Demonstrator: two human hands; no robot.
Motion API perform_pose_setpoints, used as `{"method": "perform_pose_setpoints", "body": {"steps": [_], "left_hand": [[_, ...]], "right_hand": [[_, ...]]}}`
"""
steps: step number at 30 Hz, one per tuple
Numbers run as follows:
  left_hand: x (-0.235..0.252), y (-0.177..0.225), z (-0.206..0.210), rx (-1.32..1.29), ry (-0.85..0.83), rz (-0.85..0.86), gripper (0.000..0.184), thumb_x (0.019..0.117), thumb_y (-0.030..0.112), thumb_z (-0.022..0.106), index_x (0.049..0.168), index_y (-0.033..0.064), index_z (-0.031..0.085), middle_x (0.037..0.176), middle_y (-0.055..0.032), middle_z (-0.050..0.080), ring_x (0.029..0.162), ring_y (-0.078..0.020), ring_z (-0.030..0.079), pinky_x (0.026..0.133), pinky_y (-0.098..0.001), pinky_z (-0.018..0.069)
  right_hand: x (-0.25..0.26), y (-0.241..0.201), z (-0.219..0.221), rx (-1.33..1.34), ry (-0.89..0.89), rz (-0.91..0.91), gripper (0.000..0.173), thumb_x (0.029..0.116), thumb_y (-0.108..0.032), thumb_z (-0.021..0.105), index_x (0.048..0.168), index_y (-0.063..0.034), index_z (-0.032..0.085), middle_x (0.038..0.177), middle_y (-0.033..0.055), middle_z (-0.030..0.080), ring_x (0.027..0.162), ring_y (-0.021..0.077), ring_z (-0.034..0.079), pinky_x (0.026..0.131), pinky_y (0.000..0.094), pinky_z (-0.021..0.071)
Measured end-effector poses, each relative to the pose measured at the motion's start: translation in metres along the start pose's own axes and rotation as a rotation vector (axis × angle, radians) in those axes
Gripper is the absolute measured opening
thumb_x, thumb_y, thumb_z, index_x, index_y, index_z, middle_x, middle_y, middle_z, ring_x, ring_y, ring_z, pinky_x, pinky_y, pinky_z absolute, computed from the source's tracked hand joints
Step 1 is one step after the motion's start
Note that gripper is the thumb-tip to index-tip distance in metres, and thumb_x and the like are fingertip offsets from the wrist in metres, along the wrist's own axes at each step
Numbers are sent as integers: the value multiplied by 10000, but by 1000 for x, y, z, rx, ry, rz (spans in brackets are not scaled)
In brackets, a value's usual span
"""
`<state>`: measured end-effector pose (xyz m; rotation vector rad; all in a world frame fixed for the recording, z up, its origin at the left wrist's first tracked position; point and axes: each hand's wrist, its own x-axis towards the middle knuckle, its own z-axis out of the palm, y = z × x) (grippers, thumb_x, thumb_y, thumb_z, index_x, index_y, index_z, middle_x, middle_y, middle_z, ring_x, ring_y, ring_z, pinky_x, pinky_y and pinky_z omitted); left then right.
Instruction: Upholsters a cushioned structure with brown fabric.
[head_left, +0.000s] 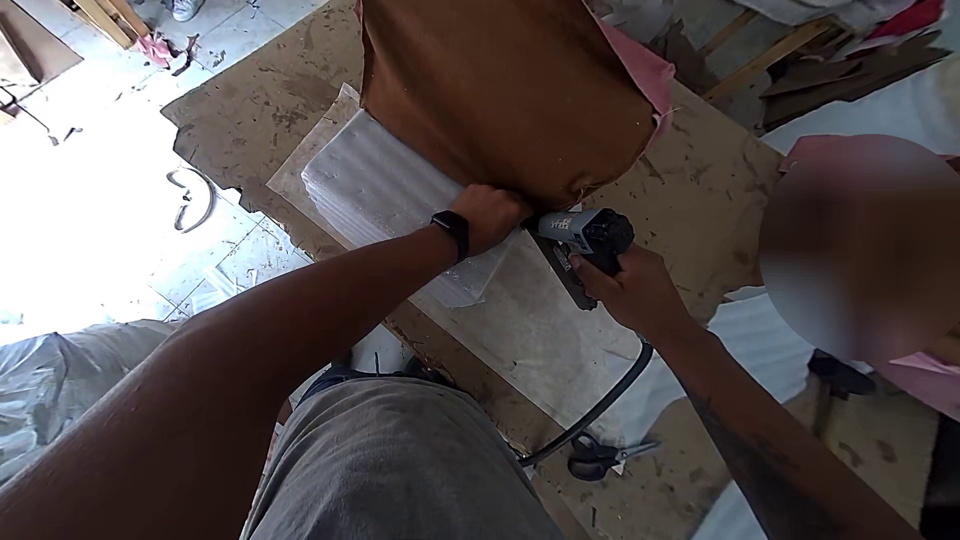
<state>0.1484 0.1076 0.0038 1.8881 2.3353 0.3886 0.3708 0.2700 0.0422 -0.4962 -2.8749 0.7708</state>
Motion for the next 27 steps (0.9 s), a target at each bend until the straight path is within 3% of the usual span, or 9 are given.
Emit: {"method": "perform_pose_setpoints", "body": {"steps": [9, 13, 19, 24, 27], "left_hand": [[-1, 2, 0, -11, -1, -21, 277, 1083, 249, 437, 1120, 176, 702, 1027, -72, 724, 920, -313, 716, 721, -543, 573], [-1, 2, 2, -10, 29, -25, 269, 1075, 266, 459, 1127, 199, 714, 1037, -57, 730, 920, -295, 720, 729, -536, 581], [-3, 4, 1, -21, 27, -64, 269, 1072, 279, 466, 1143, 203, 715, 1067, -55, 727, 967, -303, 714, 770, -558, 578], [-6, -2, 0, -24, 31, -63, 277, 1077, 313, 464, 1138, 194, 706, 1092, -49, 717, 964, -290, 713, 761, -539, 579], [-20, -14, -4, -16, 76, -51, 283, 1072, 305, 468, 1127, 184, 718, 1097, -51, 700, 964, -276, 704, 775, -517, 580]], "right_hand": [[-1, -5, 2, -62, 16, -20, 305, 1005, -434, 593, 1130, -161, 648, 817, 7, 669, 666, 127, 655, 592, 405, 554], [-12, -1, -6, -6, 8, 11, 328, 994, -479, 601, 1155, -195, 634, 788, -28, 665, 614, 100, 656, 562, 383, 594], [-37, 14, -22, 102, 28, 157, 370, 965, -526, 610, 1136, -199, 637, 680, -28, 649, 519, 124, 636, 484, 366, 576], [-59, 31, 4, 269, -34, 316, 290, 994, -410, 641, 1148, -164, 631, 667, 32, 673, 531, 191, 675, 514, 390, 616], [-72, 38, 24, 334, -71, 381, 317, 1004, -423, 635, 1125, -130, 621, 647, 66, 672, 515, 220, 672, 491, 391, 601]]}}
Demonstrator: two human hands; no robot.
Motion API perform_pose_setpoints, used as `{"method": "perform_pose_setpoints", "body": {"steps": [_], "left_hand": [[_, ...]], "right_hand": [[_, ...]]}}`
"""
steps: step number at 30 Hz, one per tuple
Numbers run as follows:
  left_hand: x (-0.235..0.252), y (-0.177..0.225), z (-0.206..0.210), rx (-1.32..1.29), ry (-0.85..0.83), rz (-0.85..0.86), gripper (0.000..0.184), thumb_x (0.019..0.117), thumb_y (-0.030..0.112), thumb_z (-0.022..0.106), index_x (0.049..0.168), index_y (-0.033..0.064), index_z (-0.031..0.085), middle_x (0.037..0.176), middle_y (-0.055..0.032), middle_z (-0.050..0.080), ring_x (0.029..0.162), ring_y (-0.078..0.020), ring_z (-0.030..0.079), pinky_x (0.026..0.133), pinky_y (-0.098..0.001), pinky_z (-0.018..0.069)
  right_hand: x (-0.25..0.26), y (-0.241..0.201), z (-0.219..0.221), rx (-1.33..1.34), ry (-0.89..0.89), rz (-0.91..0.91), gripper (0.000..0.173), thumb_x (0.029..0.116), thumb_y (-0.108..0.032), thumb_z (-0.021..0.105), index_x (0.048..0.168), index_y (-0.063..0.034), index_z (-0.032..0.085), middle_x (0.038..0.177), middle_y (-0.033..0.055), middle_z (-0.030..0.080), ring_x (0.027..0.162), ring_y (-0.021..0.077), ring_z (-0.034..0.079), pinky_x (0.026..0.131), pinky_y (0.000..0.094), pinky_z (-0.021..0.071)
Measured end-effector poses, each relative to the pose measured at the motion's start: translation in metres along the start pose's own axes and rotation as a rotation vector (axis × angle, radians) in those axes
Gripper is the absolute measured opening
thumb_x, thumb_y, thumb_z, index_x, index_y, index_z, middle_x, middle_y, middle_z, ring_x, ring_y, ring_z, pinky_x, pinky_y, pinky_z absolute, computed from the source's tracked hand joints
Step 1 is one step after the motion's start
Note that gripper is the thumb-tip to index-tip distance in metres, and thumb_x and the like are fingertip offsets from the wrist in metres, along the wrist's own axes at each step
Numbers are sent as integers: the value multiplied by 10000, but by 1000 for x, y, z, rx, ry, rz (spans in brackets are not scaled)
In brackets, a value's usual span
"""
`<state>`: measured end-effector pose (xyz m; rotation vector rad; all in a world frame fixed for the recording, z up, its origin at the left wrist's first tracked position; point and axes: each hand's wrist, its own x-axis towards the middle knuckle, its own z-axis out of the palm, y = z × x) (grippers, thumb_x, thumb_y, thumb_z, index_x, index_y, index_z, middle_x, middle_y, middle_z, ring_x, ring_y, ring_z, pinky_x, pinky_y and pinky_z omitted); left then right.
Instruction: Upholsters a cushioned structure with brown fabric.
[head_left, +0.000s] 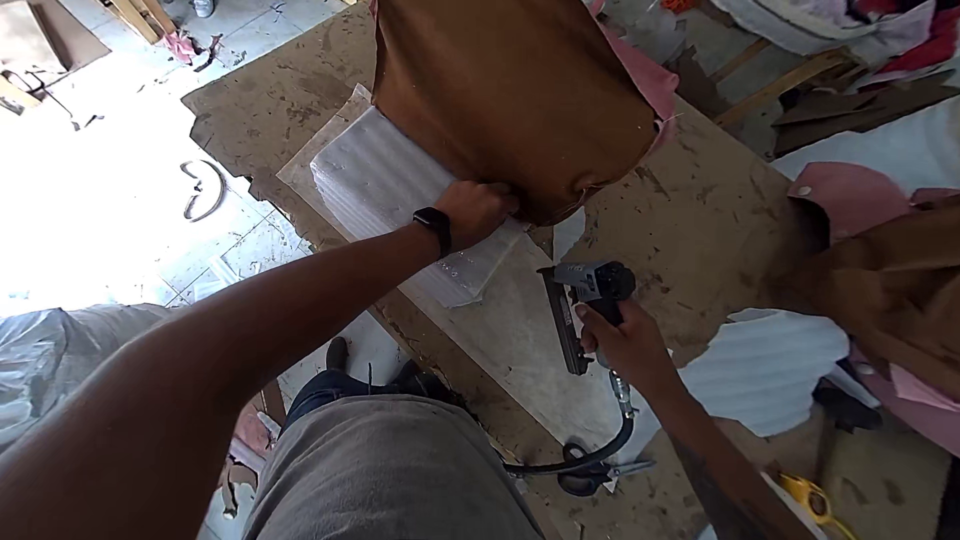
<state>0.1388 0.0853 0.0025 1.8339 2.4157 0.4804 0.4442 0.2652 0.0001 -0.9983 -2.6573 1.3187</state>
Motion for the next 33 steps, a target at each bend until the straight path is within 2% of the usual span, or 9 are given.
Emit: {"method": "perform_pose_setpoints", "body": {"steps": [3, 5, 8, 12, 14, 17, 23, 31, 33], "left_hand": [[-17, -18, -3, 29, 27, 38, 325, 1063, 331, 469, 1244, 234, 721, 1154, -47, 691, 1090, -246, 665, 951, -478, 529], [-23, -23, -3, 27, 20, 47, 353, 1066, 345, 458, 1318, 261, 691, 1210, -46, 684, 1148, -248, 647, 989, -482, 512], [-24, -24, 0, 27, 33, 57, 378, 1069, 341, 428, 1346, 259, 672, 1220, -50, 678, 1145, -256, 642, 959, -488, 510], [-23, -28, 2, 0, 34, 70, 378, 1066, 325, 418, 1340, 260, 671, 1221, -46, 680, 1131, -256, 645, 928, -487, 503], [-22, -28, 5, -11, 40, 71, 379, 1059, 303, 399, 1313, 251, 676, 1201, -51, 678, 1109, -263, 648, 906, -497, 497], [-22, -30, 6, -13, 31, 65, 377, 1058, 270, 388, 1273, 212, 691, 1192, -73, 671, 1109, -282, 646, 939, -528, 490], [-23, -33, 8, -48, 59, 97, 366, 1070, 237, 382, 1193, 148, 715, 1111, -91, 670, 1016, -294, 658, 889, -539, 487], [-24, -34, 4, -73, 43, 111, 316, 1062, 214, 416, 1141, 122, 707, 1076, -93, 662, 966, -294, 658, 865, -540, 481], [-24, -34, 4, -73, 42, 111, 315, 1062, 216, 416, 1128, 115, 707, 1063, -96, 664, 956, -298, 658, 862, -544, 477]], "right_hand": [[-5, -12, 5, 8, -8, -33, 323, 994, -439, 612, 1108, -136, 620, 631, 56, 664, 492, 214, 661, 468, 379, 594], [-5, -33, 3, 24, 11, -89, 315, 990, -431, 594, 1144, -159, 637, 640, 51, 661, 484, 222, 648, 462, 386, 589], [1, -74, 2, -15, 23, -176, 330, 1009, -415, 568, 1244, -194, 635, 709, 41, 674, 483, 215, 631, 443, 382, 583], [17, -108, 12, -169, 37, -201, 323, 998, -426, 586, 1243, -219, 621, 779, -11, 703, 507, 163, 643, 442, 355, 582], [23, -113, 18, -226, 41, -200, 333, 995, -440, 579, 1233, -213, 626, 757, -12, 689, 511, 169, 646, 444, 370, 587], [25, -114, 24, -274, 71, -227, 324, 1008, -400, 572, 1219, -159, 611, 733, -14, 678, 516, 157, 649, 443, 357, 583], [30, -118, 32, -272, 86, -289, 336, 1018, -339, 566, 1254, -102, 597, 799, 5, 699, 526, 152, 644, 442, 331, 577], [32, -125, 41, -344, 120, -224, 298, 1024, -307, 556, 1197, -71, 610, 725, -8, 666, 512, 136, 636, 432, 319, 568], [32, -128, 42, -372, 125, -198, 303, 1018, -314, 553, 1204, -82, 611, 748, -5, 670, 511, 131, 627, 428, 320, 558]]}}
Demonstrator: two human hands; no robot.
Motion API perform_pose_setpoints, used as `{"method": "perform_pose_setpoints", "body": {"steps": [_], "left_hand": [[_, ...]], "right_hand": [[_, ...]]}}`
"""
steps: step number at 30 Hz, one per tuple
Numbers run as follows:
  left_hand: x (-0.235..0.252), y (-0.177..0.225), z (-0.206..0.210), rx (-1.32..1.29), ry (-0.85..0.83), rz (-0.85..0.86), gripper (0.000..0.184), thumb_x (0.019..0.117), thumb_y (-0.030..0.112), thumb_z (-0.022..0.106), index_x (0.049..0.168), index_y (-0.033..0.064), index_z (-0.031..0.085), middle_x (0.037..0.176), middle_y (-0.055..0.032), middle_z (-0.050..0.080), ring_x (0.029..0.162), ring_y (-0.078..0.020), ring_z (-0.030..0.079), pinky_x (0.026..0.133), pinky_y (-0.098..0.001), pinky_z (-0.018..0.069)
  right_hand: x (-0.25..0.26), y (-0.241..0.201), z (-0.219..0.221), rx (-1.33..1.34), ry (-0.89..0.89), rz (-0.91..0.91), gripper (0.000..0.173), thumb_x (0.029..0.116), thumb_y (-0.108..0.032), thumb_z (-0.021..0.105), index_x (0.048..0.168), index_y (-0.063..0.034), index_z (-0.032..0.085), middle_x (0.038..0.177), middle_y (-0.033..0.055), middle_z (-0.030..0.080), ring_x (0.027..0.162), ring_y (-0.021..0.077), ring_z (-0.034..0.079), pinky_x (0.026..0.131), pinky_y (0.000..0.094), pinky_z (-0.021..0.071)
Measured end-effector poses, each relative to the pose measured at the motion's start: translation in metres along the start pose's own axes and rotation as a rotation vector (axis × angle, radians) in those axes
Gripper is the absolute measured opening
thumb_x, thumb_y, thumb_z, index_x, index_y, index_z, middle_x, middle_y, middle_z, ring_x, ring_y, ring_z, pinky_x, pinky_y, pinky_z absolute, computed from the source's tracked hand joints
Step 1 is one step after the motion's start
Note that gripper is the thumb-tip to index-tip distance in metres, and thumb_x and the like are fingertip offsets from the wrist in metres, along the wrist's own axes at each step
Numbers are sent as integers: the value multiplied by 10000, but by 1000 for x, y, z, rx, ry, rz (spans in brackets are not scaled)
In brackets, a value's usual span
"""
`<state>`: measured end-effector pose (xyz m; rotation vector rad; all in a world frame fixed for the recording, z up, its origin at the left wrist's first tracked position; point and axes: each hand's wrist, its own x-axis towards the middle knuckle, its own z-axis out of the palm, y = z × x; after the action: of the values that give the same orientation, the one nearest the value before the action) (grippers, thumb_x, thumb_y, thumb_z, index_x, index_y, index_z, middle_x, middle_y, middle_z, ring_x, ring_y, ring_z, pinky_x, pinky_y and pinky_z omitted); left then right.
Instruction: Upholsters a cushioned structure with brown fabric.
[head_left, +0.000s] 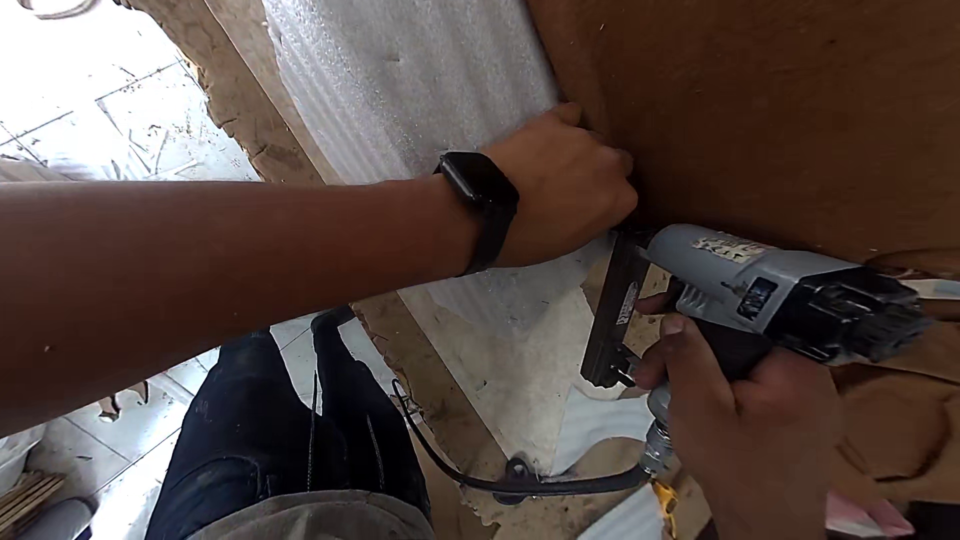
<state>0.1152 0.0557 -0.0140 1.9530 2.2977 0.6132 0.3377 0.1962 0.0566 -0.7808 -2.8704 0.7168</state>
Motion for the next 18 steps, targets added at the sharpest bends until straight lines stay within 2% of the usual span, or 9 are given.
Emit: {"method": "perform_pose_setpoints", "body": {"steps": [3, 7, 8, 10, 11, 13, 15, 17, 18], "left_hand": [[0, 1, 1, 6, -4, -4, 334, 1066, 223, 406, 1155, 124, 712, 1073, -93, 665, 958, -294, 661, 872, -547, 479], [0, -3, -1, -29, 12, -12, 320, 1064, 231, 416, 1118, 134, 717, 1047, -84, 669, 947, -285, 661, 849, -525, 488], [0, -5, -3, -48, 27, -20, 289, 1056, 224, 439, 1083, 128, 711, 1027, -84, 673, 934, -285, 666, 826, -512, 503], [-2, -6, -9, -65, 82, -41, 233, 1041, 201, 484, 1030, 123, 703, 975, -81, 672, 870, -286, 674, 710, -483, 536], [-2, -7, -13, -56, 120, -45, 215, 1035, 181, 492, 1007, 119, 696, 951, -84, 666, 826, -292, 672, 642, -478, 530], [-1, -9, -23, 7, 179, -24, 195, 1028, 127, 492, 993, 103, 682, 917, -102, 657, 778, -318, 664, 591, -487, 503], [4, -14, -36, 92, 158, 30, 135, 993, 82, 532, 985, 68, 665, 901, -136, 654, 779, -361, 663, 580, -516, 486], [13, -30, -42, 201, 158, 175, 95, 973, 51, 547, 959, 35, 640, 856, -151, 639, 767, -370, 656, 572, -514, 465], [22, -52, -31, 246, 278, 322, 95, 960, 74, 554, 925, 49, 638, 793, -131, 612, 709, -344, 633, 549, -498, 438]], "right_hand": [[-1, -3, -2, -12, -4, 28, 310, 1003, -343, 567, 1195, -107, 626, 743, -18, 673, 509, 135, 629, 423, 327, 558], [-10, 0, -13, 107, -34, -39, 308, 1023, -331, 588, 1162, -57, 567, 720, -7, 665, 519, 142, 648, 451, 316, 588], [-13, 2, -17, 122, -36, -47, 311, 1029, -313, 582, 1175, -40, 556, 748, 4, 677, 520, 147, 647, 455, 322, 590], [-21, 7, -25, 145, -42, -49, 344, 1031, -294, 587, 1210, -4, 541, 835, 41, 702, 525, 156, 645, 459, 332, 591], [-24, 10, -28, 148, -47, -50, 361, 1026, -305, 601, 1212, 1, 550, 826, 44, 704, 528, 156, 646, 463, 334, 589], [-29, 14, -36, 170, -108, -33, 383, 1006, -340, 630, 1210, -28, 543, 819, 31, 704, 564, 153, 660, 510, 336, 600], [-28, 12, -42, 207, -205, 33, 417, 974, -361, 678, 1215, -53, 533, 843, 33, 716, 586, 163, 678, 536, 342, 616], [-22, 8, -44, 267, -294, 109, 415, 959, -275, 690, 1246, -24, 525, 1004, 106, 739, 549, 189, 662, 490, 349, 600], [-19, 6, -44, 297, -318, 129, 389, 969, -232, 670, 1265, -29, 523, 1055, 120, 735, 531, 193, 651, 469, 347, 590]]}}
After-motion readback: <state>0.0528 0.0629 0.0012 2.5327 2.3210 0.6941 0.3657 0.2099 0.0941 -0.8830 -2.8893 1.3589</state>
